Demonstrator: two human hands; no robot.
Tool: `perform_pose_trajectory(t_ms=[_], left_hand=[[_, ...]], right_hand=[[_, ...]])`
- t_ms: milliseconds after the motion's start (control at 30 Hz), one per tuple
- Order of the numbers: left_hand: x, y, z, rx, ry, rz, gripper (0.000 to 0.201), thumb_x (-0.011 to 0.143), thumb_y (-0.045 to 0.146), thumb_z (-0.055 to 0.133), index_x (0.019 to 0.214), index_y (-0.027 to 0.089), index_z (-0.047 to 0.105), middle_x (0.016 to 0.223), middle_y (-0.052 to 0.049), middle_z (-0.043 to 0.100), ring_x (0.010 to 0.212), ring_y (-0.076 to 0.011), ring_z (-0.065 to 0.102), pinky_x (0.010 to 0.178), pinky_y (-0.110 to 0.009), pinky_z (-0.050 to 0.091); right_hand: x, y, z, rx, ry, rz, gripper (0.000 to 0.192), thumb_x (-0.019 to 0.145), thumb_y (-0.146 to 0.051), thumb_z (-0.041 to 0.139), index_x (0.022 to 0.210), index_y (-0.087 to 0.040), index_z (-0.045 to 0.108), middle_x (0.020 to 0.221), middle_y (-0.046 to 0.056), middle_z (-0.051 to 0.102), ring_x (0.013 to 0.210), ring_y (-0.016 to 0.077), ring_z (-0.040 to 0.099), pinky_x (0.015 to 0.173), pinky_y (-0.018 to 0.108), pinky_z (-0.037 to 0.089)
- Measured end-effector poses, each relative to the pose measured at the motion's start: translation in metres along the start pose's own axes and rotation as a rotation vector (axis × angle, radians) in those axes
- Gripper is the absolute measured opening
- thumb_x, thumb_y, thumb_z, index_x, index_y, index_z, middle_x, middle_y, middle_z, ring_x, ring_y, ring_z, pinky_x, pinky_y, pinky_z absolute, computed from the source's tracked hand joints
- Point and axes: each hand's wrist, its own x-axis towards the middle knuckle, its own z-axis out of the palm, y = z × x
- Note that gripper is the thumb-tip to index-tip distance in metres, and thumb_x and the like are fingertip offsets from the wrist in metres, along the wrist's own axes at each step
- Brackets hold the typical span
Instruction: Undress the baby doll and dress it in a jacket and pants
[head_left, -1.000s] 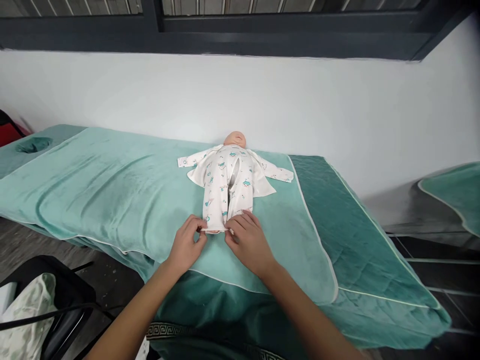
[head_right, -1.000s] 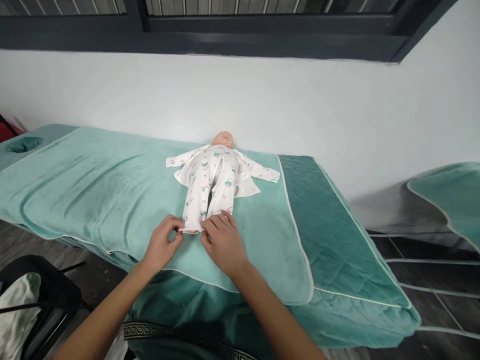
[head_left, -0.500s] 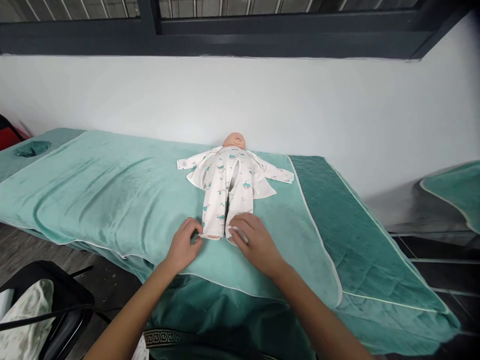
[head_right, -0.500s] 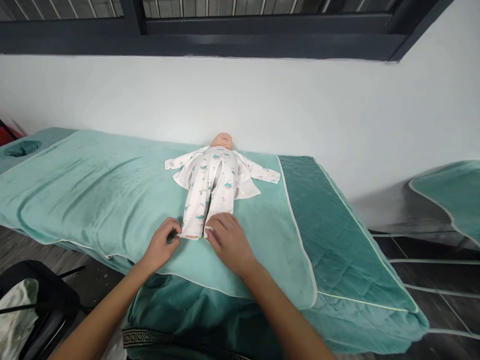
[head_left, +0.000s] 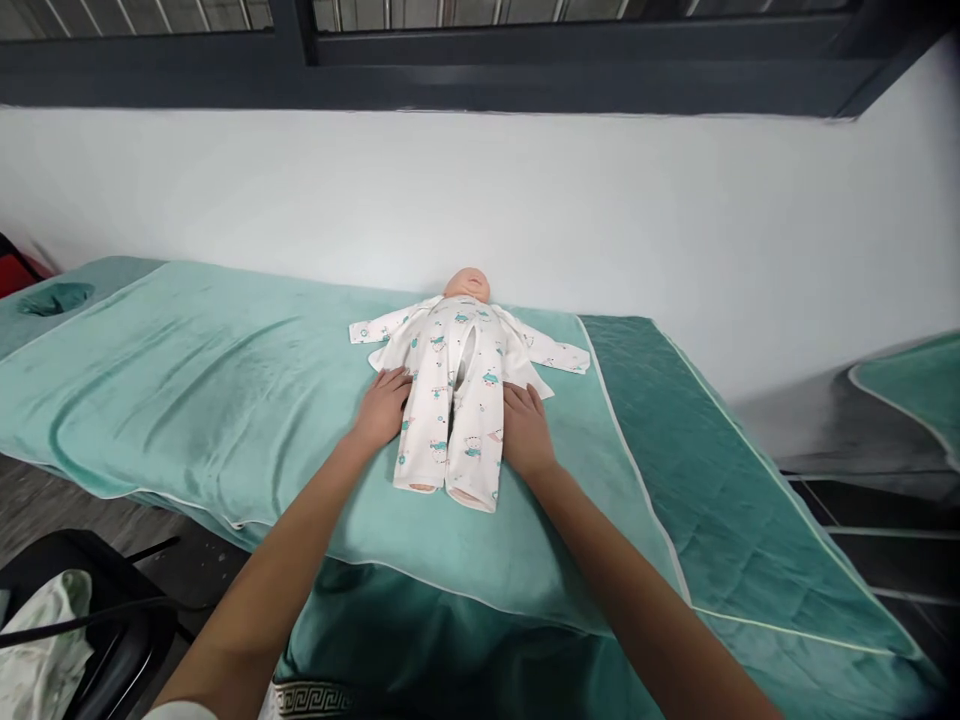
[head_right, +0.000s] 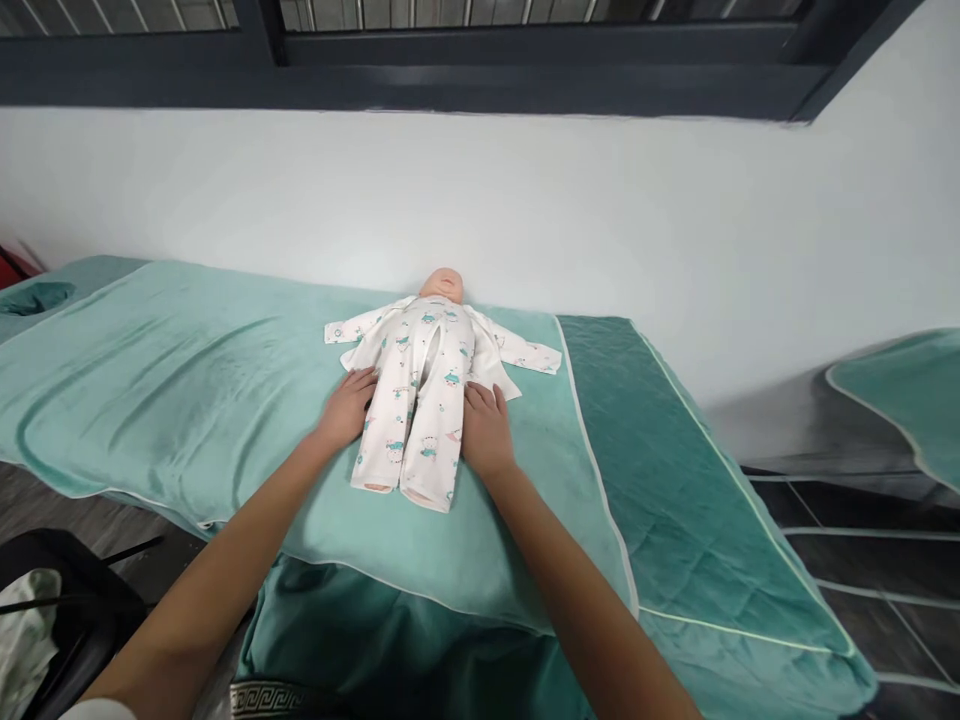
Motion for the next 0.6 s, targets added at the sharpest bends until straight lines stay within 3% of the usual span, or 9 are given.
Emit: perform_pose_trajectory(t_ms=[133,267,467,600], left_hand=[[0.023,-0.005,0.004,-0.084,-0.068,0.093,0.035,0.090,0.022,0.054,0.123,0.019,0.067,0.134,-0.011,0.065,0.132,-0.0269,0.054,0.117,-0.045,0.040],[0.029,-0.004,0.006,-0.189,-0.063,0.056,0.036,0.090,0.024,0.053,0.123,0.022,0.066,0.129,-0.009,0.066,0.121,-0.0265,0.061,0.101,-0.040,0.052],[0.033,-0.006,0.009,-0.166,-0.052,0.079,0.034,0.090,0.031,0.056,0.121,0.023,0.066,0.138,-0.012,0.057,0.117,-0.0296,0.061,0.098,-0.042,0.051],[0.033,-0.007,0.010,-0.169,-0.024,0.096,0.033,0.088,0.033,0.060,0.118,0.022,0.065,0.138,-0.013,0.056,0.119,-0.0315,0.059,0.101,-0.043,0.049]], right_hand=[[0.004,-0.001,-0.002,-0.034,-0.013,0.004,0.036,0.096,-0.018,0.046,0.129,-0.013,0.061,0.125,0.015,0.063,0.126,0.0273,0.048,0.119,0.044,0.022],[0.007,-0.002,-0.001,-0.048,-0.013,0.026,0.032,0.093,-0.018,0.051,0.122,-0.010,0.064,0.114,0.016,0.063,0.114,0.0285,0.051,0.111,0.042,0.031],[0.014,-0.005,0.002,0.017,-0.041,0.039,0.029,0.093,-0.018,0.050,0.117,-0.011,0.064,0.105,0.016,0.064,0.102,0.0288,0.052,0.093,0.040,0.040],[0.018,-0.005,0.002,0.017,-0.042,0.038,0.022,0.091,-0.017,0.050,0.105,-0.013,0.066,0.098,0.016,0.065,0.094,0.0294,0.053,0.082,0.040,0.040]])
